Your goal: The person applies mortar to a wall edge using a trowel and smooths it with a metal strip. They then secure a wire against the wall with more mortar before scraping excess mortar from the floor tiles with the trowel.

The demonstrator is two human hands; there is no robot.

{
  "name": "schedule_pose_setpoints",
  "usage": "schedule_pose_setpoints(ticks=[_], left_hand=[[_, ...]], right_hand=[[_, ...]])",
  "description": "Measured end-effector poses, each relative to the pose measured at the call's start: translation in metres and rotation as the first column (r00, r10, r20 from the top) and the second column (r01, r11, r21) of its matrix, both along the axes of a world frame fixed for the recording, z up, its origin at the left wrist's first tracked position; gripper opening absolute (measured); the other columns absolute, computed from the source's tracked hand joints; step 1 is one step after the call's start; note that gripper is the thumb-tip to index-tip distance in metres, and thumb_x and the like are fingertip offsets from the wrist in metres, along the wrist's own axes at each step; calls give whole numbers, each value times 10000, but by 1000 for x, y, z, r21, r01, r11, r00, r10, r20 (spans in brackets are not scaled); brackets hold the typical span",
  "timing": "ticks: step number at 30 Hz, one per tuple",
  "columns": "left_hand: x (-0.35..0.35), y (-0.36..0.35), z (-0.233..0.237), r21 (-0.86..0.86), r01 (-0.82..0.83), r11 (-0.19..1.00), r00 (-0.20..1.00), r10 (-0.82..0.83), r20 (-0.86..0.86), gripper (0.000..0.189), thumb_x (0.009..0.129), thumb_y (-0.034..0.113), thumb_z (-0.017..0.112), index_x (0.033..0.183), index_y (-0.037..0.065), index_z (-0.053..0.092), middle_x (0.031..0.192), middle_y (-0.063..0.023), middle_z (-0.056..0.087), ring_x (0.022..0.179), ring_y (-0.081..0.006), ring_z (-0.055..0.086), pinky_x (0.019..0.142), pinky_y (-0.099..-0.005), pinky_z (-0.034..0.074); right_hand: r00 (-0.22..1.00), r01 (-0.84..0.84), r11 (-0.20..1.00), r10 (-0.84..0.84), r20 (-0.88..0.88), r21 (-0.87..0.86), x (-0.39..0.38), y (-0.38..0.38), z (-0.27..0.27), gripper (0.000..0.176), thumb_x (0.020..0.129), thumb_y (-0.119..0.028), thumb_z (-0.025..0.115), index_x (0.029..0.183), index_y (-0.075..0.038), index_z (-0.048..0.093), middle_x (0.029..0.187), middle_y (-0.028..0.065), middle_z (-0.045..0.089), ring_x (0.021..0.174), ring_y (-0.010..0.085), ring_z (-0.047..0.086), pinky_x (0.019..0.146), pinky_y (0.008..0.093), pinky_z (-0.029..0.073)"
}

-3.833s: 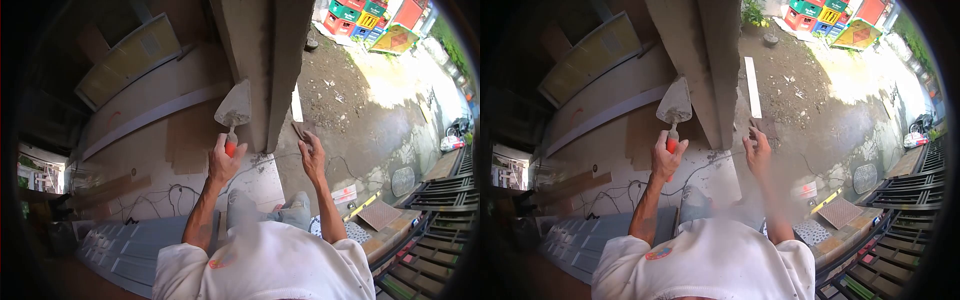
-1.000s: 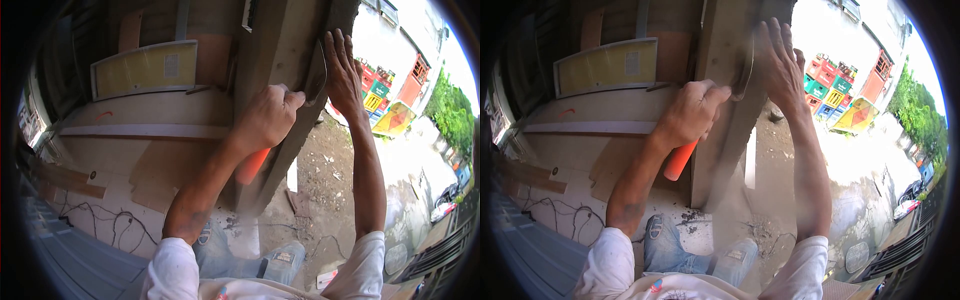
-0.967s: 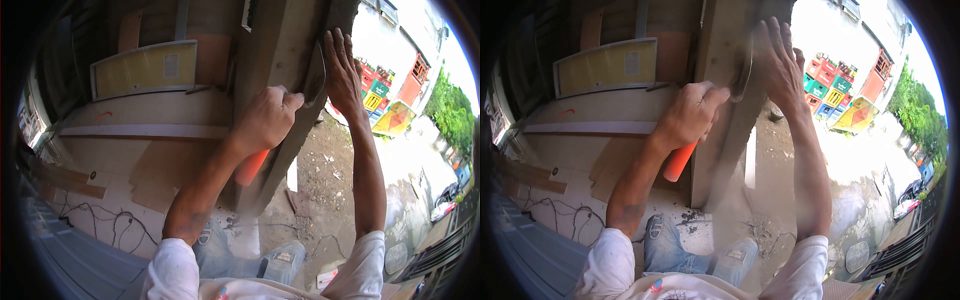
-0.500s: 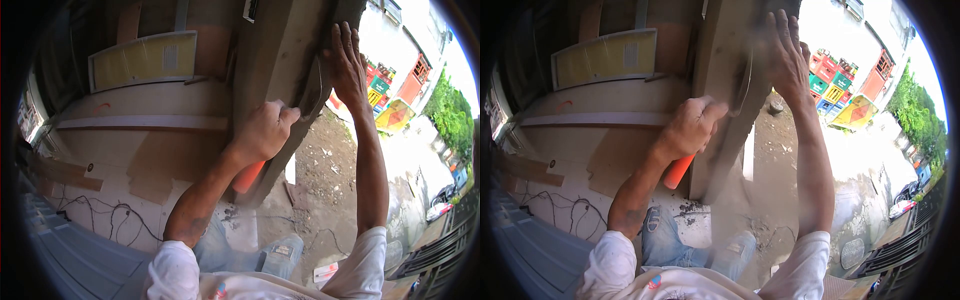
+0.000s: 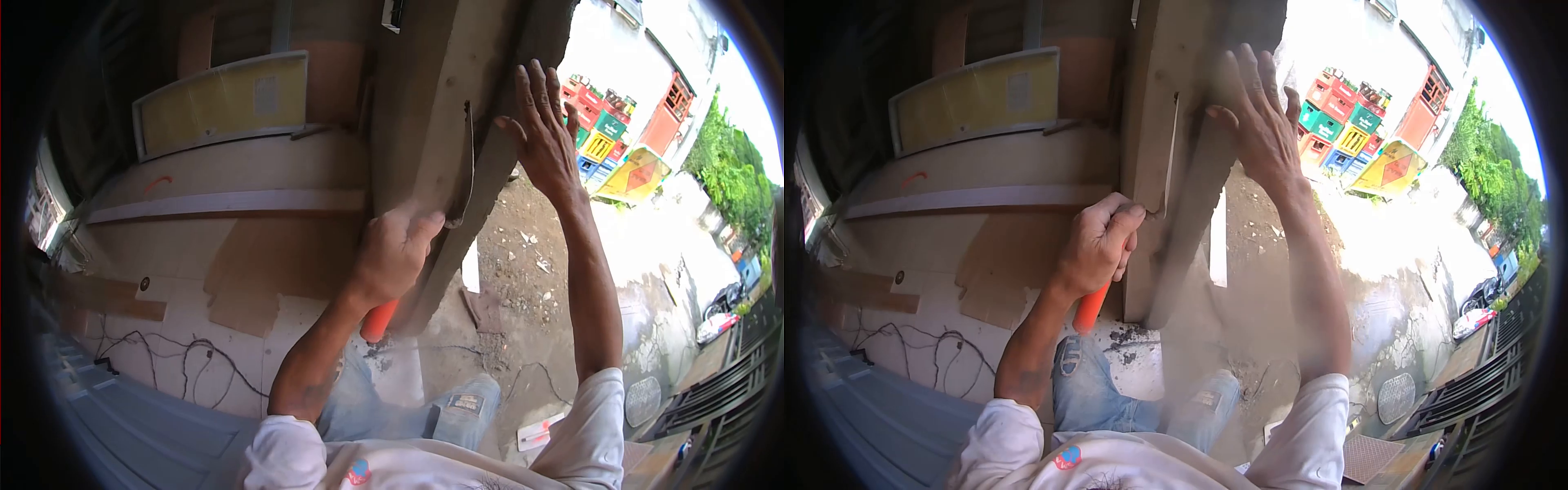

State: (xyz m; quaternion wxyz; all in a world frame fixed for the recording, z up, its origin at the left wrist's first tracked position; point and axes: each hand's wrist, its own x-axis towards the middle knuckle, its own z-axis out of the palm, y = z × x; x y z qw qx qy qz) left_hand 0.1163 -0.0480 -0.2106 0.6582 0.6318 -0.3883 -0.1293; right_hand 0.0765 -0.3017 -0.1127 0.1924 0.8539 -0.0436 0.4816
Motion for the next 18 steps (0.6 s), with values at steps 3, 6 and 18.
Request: schedule_pose_setpoints(ticks=[3,6,18], left_hand=[[7,-5,7,43,-10,999,999,8,51,319,979,321,546,893,14,565,653,-14,516,471,-63,465,393,-255,410],[8,-11,15,48,8,999,998,-11,62,324,978,321,544,854,21,548,642,-11,512,468,-65,472,393,-260,415],[12,-33,48,-78,3,997,986,10,165,367,976,331,540,788,17,528,613,-24,516,456,-91,501,387,-282,424]], right_hand=[[999,25,999,-25,-22,24,-3,1,-18,758,951,-453,583,1581,-233,224,1660,29,141,1533,235,92,1166,555,174],[995,58,996,-52,-87,62,-7,7,-26,769,947,-312,621,1589,-220,208,1669,29,104,1539,236,65,1173,540,157],[996,42,999,-40,-76,21,-5,0,-30,817,869,-193,698,1562,-251,269,1651,64,161,1528,274,131,1118,577,225]])
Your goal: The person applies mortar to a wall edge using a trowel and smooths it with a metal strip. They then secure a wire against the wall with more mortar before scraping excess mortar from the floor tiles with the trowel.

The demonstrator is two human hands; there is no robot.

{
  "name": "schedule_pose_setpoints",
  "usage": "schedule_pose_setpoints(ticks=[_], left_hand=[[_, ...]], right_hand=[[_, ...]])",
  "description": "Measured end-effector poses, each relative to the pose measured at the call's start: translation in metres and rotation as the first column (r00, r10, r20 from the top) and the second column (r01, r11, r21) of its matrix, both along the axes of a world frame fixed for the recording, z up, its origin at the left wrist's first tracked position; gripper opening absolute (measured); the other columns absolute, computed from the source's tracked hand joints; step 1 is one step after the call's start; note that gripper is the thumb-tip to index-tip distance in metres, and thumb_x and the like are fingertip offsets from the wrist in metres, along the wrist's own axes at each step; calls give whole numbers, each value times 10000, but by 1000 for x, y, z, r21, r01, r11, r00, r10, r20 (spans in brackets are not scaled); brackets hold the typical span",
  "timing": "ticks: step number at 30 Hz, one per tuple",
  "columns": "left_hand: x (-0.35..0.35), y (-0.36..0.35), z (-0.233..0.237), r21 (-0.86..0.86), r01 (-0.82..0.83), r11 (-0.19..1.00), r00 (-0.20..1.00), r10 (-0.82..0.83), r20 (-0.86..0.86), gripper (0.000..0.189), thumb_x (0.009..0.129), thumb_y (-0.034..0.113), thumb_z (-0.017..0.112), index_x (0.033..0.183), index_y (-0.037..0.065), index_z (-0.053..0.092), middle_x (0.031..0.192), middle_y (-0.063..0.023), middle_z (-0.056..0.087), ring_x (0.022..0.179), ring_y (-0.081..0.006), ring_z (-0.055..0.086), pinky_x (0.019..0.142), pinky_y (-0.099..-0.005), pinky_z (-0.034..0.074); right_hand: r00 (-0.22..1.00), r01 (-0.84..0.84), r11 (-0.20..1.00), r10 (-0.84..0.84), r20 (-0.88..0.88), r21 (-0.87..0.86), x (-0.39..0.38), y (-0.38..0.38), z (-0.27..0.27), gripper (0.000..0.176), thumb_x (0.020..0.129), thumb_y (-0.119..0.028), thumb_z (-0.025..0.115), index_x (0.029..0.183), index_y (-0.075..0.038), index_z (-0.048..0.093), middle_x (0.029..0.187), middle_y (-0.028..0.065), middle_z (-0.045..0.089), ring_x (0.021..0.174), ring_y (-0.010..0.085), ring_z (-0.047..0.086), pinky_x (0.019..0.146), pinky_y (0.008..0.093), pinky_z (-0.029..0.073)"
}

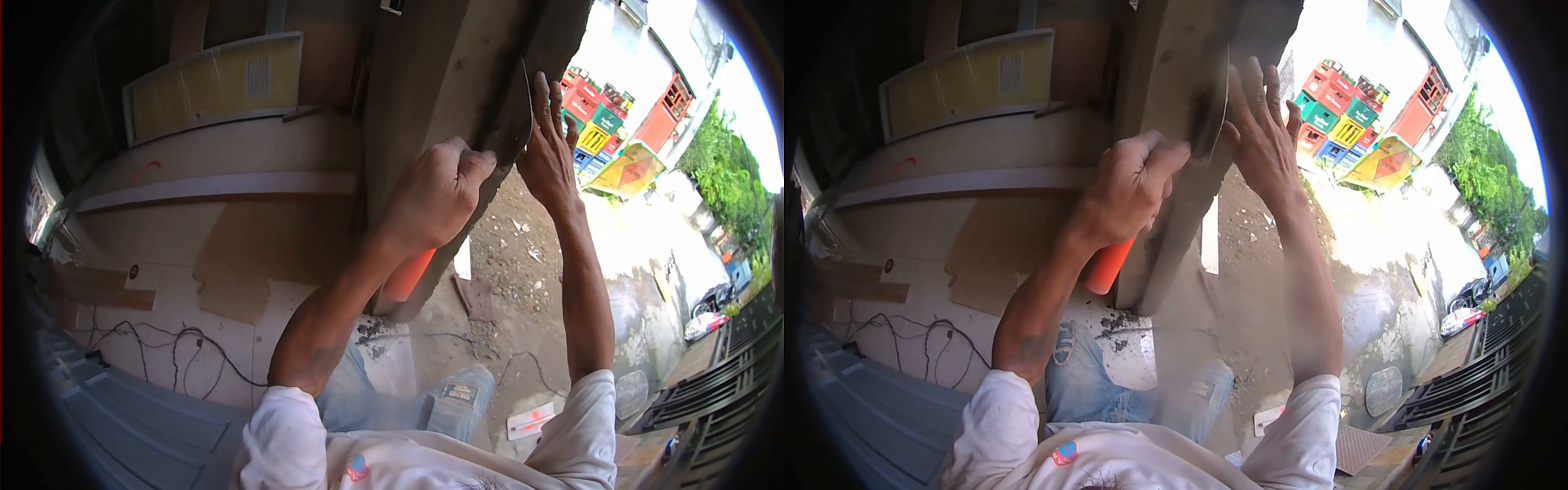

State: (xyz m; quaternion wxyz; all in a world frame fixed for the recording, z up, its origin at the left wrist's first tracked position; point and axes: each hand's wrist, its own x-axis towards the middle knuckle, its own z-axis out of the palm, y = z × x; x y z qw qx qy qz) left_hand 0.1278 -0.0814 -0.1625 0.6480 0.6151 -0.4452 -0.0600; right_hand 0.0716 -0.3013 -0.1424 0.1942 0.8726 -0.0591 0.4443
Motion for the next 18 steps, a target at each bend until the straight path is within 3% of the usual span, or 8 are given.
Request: schedule_pose_setpoints(ticks=[18], left_hand=[[9,-4,1,58,-59,997,997,56,48,365,969,323,539,824,-10,572,611,-32,528,468,-101,522,399,-293,441]], right_hand=[[999,-53,999,52,2,12,2,-3,1,809,860,-179,704,1554,-251,295,1649,66,172,1526,273,146,1117,579,237]])
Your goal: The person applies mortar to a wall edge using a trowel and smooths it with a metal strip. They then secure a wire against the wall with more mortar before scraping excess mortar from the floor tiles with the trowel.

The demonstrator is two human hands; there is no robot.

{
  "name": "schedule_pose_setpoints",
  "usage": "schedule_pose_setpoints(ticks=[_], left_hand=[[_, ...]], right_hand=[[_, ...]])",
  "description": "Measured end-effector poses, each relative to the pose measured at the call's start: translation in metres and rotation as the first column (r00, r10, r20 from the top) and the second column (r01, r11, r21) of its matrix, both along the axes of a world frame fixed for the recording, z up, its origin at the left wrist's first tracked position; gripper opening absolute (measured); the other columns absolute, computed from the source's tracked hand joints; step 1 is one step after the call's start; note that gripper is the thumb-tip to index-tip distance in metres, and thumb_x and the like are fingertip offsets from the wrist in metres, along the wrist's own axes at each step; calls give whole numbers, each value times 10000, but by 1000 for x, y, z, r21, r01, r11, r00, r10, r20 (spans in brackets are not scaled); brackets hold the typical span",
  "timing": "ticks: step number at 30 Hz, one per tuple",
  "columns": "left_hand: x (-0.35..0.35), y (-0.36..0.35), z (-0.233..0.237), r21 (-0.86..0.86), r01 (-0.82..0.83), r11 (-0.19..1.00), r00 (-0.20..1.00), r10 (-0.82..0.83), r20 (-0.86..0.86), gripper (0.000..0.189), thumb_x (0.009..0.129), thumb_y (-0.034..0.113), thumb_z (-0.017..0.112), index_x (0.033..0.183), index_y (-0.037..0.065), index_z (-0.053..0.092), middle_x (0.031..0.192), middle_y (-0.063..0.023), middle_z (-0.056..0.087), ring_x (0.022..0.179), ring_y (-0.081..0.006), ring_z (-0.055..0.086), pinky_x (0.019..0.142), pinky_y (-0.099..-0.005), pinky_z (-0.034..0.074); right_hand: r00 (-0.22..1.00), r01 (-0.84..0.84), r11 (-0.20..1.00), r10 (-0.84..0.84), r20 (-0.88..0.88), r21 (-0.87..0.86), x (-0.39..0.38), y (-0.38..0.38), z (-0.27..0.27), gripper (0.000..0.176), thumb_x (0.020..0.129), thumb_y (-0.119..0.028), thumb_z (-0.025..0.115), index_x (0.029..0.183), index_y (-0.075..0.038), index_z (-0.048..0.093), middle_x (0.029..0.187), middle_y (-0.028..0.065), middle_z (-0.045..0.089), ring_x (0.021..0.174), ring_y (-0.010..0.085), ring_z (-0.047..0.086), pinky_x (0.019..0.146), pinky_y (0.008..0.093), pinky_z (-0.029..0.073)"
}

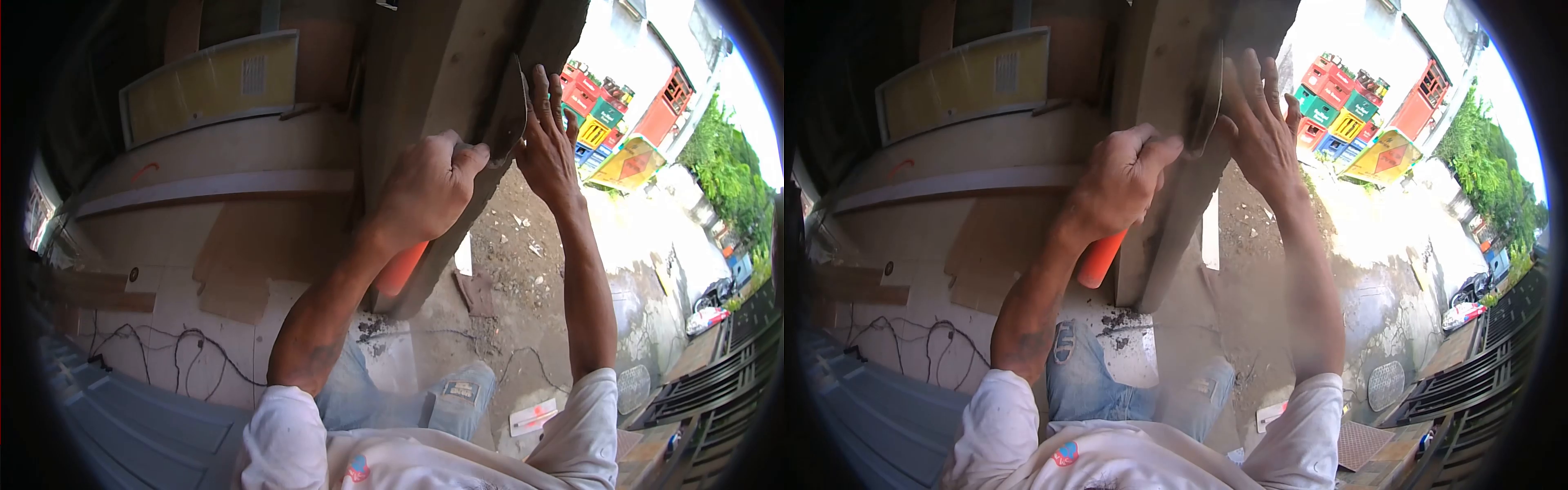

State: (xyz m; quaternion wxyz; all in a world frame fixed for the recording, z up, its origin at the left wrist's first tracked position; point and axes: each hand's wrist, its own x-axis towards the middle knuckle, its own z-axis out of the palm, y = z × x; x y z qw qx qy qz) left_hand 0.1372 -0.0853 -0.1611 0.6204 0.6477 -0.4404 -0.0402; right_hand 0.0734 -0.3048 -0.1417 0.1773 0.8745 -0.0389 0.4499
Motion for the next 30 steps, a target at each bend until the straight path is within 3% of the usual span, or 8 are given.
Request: schedule_pose_setpoints(ticks=[8,17,26,30], left_hand=[[-1,-1,-15,21,15,1000,1000,-15,-10,376,971,337,531,817,-5,567,607,-27,528,466,-100,514,408,-287,425],[-9,4,-33,30,19,999,996,-16,-83,378,961,346,533,777,16,540,581,-21,513,453,-104,507,406,-289,405],[-13,9,-51,75,0,997,997,6,-77,413,965,359,513,798,-14,570,580,-45,536,498,-123,539,487,-307,442],[-13,11,-59,94,-10,995,997,17,-69,410,966,360,514,798,-10,571,579,-47,538,489,-125,537,477,-309,440]], right_hand=[[1000,13,1000,-13,17,-11,1,0,-2,794,866,-183,704,1550,-249,309,1648,50,182,1524,270,152,1127,575,243],[999,36,999,-35,35,-27,3,-1,-3,788,877,-285,711,1552,-264,305,1649,38,186,1523,259,154,1124,584,244],[998,0,999,2,60,-33,5,-4,-6,781,893,-367,683,1561,-281,289,1652,31,183,1522,261,160,1131,572,229],[999,4,999,-3,32,-39,5,-5,-6,753,954,-370,617,1585,-253,221,1666,54,113,1537,260,71,1139,595,208]])
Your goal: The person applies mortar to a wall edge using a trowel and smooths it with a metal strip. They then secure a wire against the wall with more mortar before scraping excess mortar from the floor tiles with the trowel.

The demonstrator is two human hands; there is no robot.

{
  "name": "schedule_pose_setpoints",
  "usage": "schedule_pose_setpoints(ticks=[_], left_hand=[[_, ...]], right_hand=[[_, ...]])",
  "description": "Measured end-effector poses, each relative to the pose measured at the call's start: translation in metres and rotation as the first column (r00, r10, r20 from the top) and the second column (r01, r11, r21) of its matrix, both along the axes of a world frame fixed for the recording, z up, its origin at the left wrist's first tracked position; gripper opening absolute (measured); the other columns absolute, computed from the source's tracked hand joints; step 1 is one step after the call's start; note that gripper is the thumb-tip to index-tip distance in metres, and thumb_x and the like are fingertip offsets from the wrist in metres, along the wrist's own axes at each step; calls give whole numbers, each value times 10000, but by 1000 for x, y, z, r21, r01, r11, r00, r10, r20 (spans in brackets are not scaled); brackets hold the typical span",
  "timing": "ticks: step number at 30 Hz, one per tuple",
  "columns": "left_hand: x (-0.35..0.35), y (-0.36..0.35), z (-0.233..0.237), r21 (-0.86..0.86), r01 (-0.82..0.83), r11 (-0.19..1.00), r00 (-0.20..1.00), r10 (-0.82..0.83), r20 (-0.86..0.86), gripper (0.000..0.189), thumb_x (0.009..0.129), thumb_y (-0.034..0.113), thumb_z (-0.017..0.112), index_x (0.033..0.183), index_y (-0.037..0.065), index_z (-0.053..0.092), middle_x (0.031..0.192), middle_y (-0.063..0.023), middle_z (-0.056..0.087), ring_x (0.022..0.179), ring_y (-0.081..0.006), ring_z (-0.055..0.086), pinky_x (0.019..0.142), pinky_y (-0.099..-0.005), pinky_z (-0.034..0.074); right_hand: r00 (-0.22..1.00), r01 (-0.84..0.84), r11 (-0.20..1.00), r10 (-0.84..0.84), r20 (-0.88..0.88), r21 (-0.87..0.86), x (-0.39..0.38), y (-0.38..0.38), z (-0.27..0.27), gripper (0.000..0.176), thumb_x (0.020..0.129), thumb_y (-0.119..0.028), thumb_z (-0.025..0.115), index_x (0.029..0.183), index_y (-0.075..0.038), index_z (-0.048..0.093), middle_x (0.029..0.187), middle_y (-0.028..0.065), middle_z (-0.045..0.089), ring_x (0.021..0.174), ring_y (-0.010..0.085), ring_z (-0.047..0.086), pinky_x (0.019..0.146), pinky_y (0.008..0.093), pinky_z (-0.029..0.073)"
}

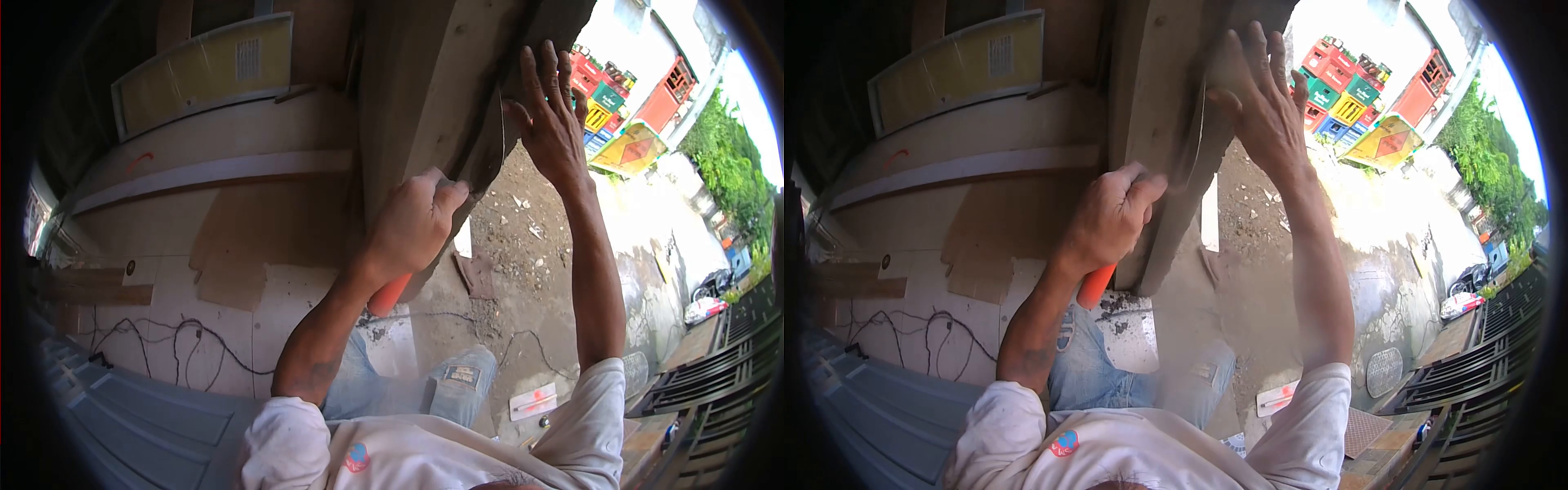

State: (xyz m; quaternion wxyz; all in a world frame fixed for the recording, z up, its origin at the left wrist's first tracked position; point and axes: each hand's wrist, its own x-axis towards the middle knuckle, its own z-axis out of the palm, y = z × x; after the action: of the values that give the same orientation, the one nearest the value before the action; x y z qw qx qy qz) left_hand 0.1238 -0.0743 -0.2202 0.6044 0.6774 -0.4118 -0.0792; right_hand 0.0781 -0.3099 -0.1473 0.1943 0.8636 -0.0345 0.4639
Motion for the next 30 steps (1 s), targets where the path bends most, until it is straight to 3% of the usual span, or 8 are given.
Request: schedule_pose_setpoints(ticks=[11,14,17,28,30], left_hand=[[-10,8,-33,59,80,995,974,-66,-215,326,979,308,522,859,8,568,609,-24,525,468,-87,503,388,-276,405],[-11,18,-42,135,126,983,941,-75,-329,299,987,297,515,903,15,563,638,-32,518,461,-91,481,381,-270,404],[-14,26,-27,1,120,993,927,-112,-359,288,991,304,509,926,27,556,649,-35,512,463,-91,471,381,-262,409],[-6,6,49,34,102,994,979,-94,-183,339,980,342,502,911,17,566,644,-38,512,472,-101,487,391,-267,422],[-9,3,54,35,74,997,979,-66,-191,335,977,340,506,908,18,566,646,-37,512,469,-100,484,391,-264,422]], right_hand=[[1000,-8,1000,8,16,2,-1,-3,-1,755,946,-483,571,1583,-283,219,1665,34,124,1535,245,92,1137,586,216],[996,-44,999,46,72,-21,0,-3,-2,757,906,-433,638,1557,-289,278,1634,44,223,1506,275,202,1108,602,267],[995,-31,999,33,94,-30,-3,-3,-2,750,916,-447,611,1561,-302,257,1633,11,227,1501,254,221,1086,605,301],[993,-31,999,35,115,-30,-4,-4,-3,723,924,-432,600,1555,-304,272,1636,-28,215,1503,212,214,1076,616,337],[997,-26,1000,26,78,6,-4,-5,-3,724,938,-454,577,1565,-325,240,1651,-41,165,1520,195,152,1130,586,259]])
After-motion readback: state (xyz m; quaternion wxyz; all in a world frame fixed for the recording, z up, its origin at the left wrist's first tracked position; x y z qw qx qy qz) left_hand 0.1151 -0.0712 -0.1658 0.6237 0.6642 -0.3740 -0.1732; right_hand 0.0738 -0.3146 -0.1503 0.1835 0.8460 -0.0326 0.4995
